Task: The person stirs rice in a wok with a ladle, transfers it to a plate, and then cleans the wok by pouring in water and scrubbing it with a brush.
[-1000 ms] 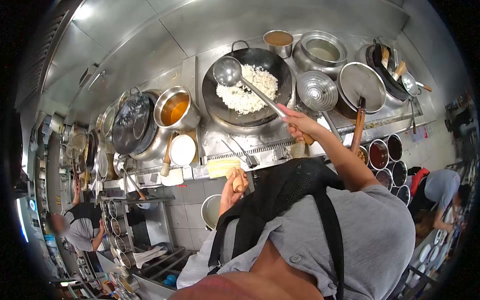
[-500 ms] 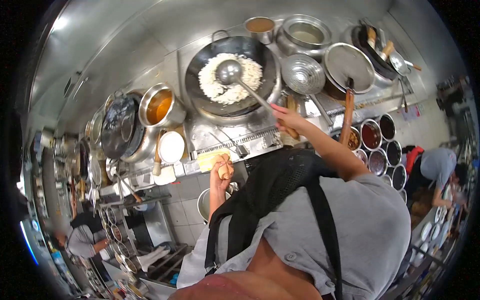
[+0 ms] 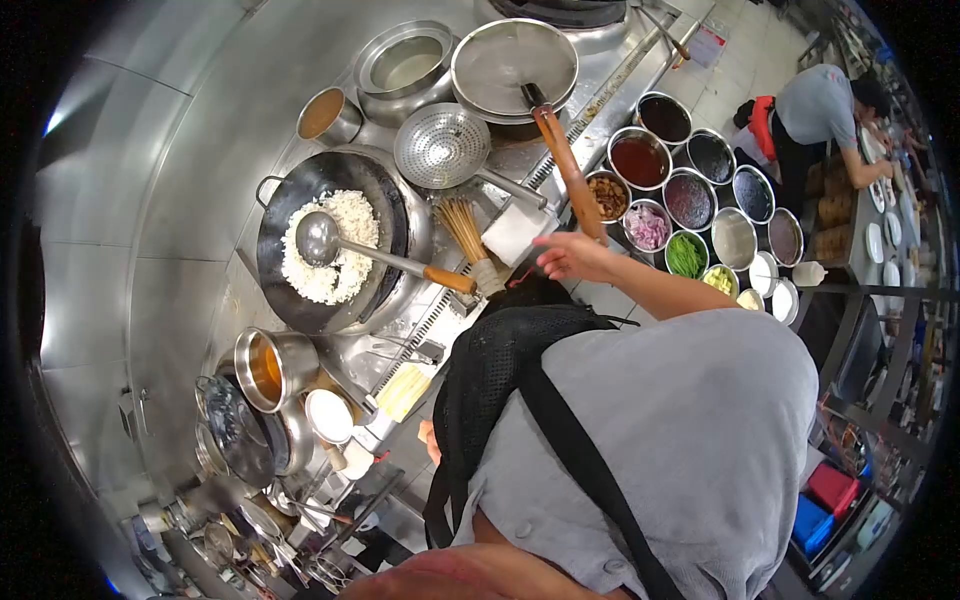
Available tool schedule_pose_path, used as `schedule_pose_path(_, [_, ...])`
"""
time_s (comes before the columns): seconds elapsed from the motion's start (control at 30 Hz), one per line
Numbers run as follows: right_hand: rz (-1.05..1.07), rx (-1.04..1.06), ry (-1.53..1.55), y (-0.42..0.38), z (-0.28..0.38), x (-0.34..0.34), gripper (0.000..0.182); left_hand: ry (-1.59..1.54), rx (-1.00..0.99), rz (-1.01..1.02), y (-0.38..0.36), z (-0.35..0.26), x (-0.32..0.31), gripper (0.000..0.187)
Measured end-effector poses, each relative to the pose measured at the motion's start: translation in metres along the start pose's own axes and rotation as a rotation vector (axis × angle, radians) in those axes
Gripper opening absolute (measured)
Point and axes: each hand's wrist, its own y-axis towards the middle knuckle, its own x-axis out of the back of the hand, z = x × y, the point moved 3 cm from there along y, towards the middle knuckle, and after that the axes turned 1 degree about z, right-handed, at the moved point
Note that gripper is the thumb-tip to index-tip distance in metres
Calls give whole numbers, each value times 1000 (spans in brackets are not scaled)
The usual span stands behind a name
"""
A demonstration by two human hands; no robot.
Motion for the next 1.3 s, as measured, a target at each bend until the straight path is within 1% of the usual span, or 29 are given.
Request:
schedule_pose_path(0.03, [-82,57,178,-9,5,8,32,12,-4,-52,-11,-1,-11,41])
schedule_pose_path(0.07, [-81,57,186,-16,4,18,32,24,-7,-103,-20,-2,-19,41])
schedule_pose_path(0.1, [-251,156,100,-26,7,35,31,34,-8,-152,-23,-3,-24,42])
schedule_pose_path(0.13, [-419,256,10,-33,10,49,31,75,-116,86,24,12,34,42])
schedule_pose_path(0.17, [-419,257,8,-33,10,57,31,73,-115,88,30,12,30,42])
schedule_pose_path(0.23, [-324,182,-255,-24,-2,67,31,-21,39,-70,34,20,32,42])
schedule_pose_path(0.27, [-255,136,-323,-13,-12,67,32,-50,70,110,53,24,55,42])
schedule_pose_path(0.3, [-235,129,-328,3,-22,68,32,-58,56,97,67,25,64,42])
schedule_pose_path(0.37, [-13,-127,-696,40,-49,68,32,-62,142,15,80,36,79,41])
schedule_pose_path(0.4, [15,-132,-709,62,-60,74,32,25,92,12,60,30,48,41])
schedule_pose_path(0.43, [53,-194,-872,83,-74,80,35,6,70,-10,56,33,50,41])
schedule_pose_path(0.47, [96,-251,-1034,112,-95,89,39,122,116,-46,51,37,55,42])
schedule_pose_path(0.5, [141,-248,-1046,158,-138,115,39,237,162,-87,47,38,60,43])
schedule_pose_path(0.53, [-30,-36,-1436,205,-168,150,43,279,147,-131,39,42,66,44])
schedule_pose_path(0.57, [-217,219,-1791,241,-205,182,47,271,216,-160,34,52,90,44])
schedule_pose_path(0.63, [-245,-22,-1717,264,-198,179,50,374,94,-118,-6,49,70,42])
schedule_pose_path(0.67, [-205,-7,-1716,270,-194,171,50,351,136,-180,-21,56,72,39])
schedule_pose_path(0.73, [-236,-429,-1019,273,-194,166,46,393,130,-198,-48,60,72,36])
schedule_pose_path(0.77, [-212,-430,-1026,272,-192,160,46,441,144,-186,-58,61,71,34])
schedule_pose_path(0.83, [-230,-514,-704,271,-198,157,41,400,125,-214,-72,60,75,34])
schedule_pose_path(0.9, [-228,-507,-715,268,-198,149,40,331,108,-232,-86,78,76,33])
schedule_pose_path(0.97, [-104,-624,-683,261,-191,139,38,253,80,-228,-88,96,73,33])
schedule_pose_path(1.03, [-50,-706,-433,282,-221,164,34,173,33,-219,-85,109,67,33])
schedule_pose_path(1.07, [-54,-669,-559,275,-208,152,32,137,10,-220,-86,114,65,32])
schedule_pose_path(1.1, [-25,-645,-610,266,-193,144,30,104,-9,-222,-87,118,65,32])
schedule_pose_path(1.17, [-112,-638,-626,272,-195,150,26,55,-31,-227,-94,123,66,32])
schedule_pose_path(1.2, [-110,-640,-628,272,-197,148,26,37,-32,-228,-97,124,68,31])
schedule_pose_path(1.27, [-45,-643,-538,269,-195,150,20,4,-25,-219,-100,128,69,31])
schedule_pose_path(1.3, [-52,-645,-540,269,-197,154,20,-15,-21,-214,-102,131,69,31])
